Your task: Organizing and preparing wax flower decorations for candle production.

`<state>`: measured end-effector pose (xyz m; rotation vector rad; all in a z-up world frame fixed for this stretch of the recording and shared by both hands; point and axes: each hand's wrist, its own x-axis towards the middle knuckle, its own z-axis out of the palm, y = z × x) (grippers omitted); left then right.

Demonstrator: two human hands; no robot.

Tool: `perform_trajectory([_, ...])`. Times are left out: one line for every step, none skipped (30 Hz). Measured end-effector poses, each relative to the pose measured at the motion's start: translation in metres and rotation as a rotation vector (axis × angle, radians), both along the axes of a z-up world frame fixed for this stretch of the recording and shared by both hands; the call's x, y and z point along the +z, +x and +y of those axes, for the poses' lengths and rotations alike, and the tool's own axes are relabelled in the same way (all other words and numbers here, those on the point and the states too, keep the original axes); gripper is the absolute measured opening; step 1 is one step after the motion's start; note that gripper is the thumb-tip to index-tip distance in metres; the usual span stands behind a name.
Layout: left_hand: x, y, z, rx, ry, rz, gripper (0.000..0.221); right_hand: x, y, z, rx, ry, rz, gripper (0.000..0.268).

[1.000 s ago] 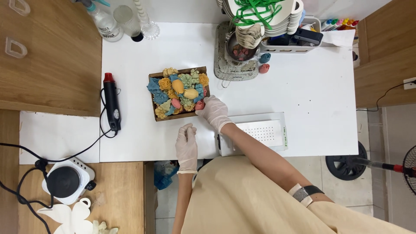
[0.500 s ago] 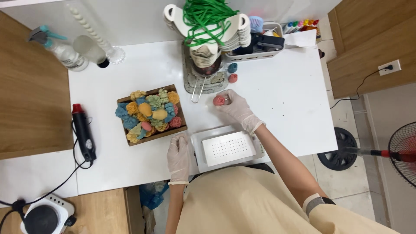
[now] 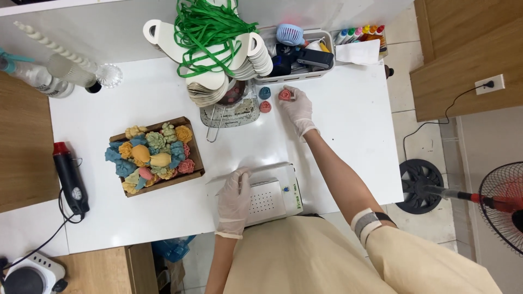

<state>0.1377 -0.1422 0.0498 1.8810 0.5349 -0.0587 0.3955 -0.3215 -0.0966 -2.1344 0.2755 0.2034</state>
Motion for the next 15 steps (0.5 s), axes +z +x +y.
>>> perform_trajectory([-0.001,-0.003,0.0,-0.019,-0.002,0.029,0.025,-0.006,0.005,0.004,-0.016,0.003,0.017,0.048])
perform_trajectory([-0.002,-0.007,-0.002,-0.037,-0.006,0.056,0.024,-0.011,0.01,0.006,-0.03,0.004,0.033,0.048])
perform_trajectory([-0.006,-0.011,-0.003,-0.03,-0.004,0.067,0.024,-0.019,0.013,0.006,-0.024,0.006,0.044,0.048])
perform_trajectory([-0.01,-0.016,-0.003,-0.033,0.13,0.001,0.023,-0.027,0.017,0.009,-0.007,-0.037,0.008,0.049])
perform_trajectory([-0.013,-0.02,-0.002,-0.038,0.265,-0.065,0.022,-0.034,0.021,0.013,0.011,-0.081,-0.029,0.05])
perform_trajectory([-0.019,-0.023,-0.002,-0.029,0.271,-0.057,0.022,-0.035,0.022,0.015,0.022,-0.075,-0.023,0.05])
perform_trajectory([-0.025,-0.026,-0.001,-0.019,0.284,-0.076,0.022,-0.035,0.023,0.017,0.011,-0.053,0.003,0.05])
perform_trajectory([-0.031,-0.03,-0.001,-0.012,0.295,-0.093,0.022,-0.036,0.023,0.017,-0.003,-0.035,0.031,0.05])
perform_trajectory([-0.03,-0.03,-0.002,-0.006,0.299,-0.084,0.022,-0.039,0.022,0.019,0.005,-0.031,0.039,0.05])
perform_trajectory([-0.031,-0.03,-0.003,0.007,0.316,-0.089,0.022,-0.042,0.022,0.018,0.009,0.004,-0.003,0.05])
perform_trajectory([-0.031,-0.03,-0.005,0.02,0.333,-0.094,0.022,-0.045,0.021,0.017,0.013,0.039,-0.045,0.05])
perform_trajectory([-0.025,-0.026,-0.006,0.022,0.334,-0.089,0.022,-0.04,0.02,0.018,0.015,0.04,-0.04,0.05])
perform_trajectory([-0.02,-0.023,-0.006,0.045,0.266,-0.031,0.022,-0.035,0.02,0.02,0.0,0.073,-0.013,0.051])
perform_trajectory([-0.014,-0.019,-0.007,0.067,0.199,0.026,0.023,-0.03,0.019,0.021,-0.016,0.106,0.013,0.052])
perform_trajectory([-0.011,-0.018,-0.007,0.068,0.2,0.031,0.023,-0.027,0.018,0.022,-0.015,0.107,0.017,0.052])
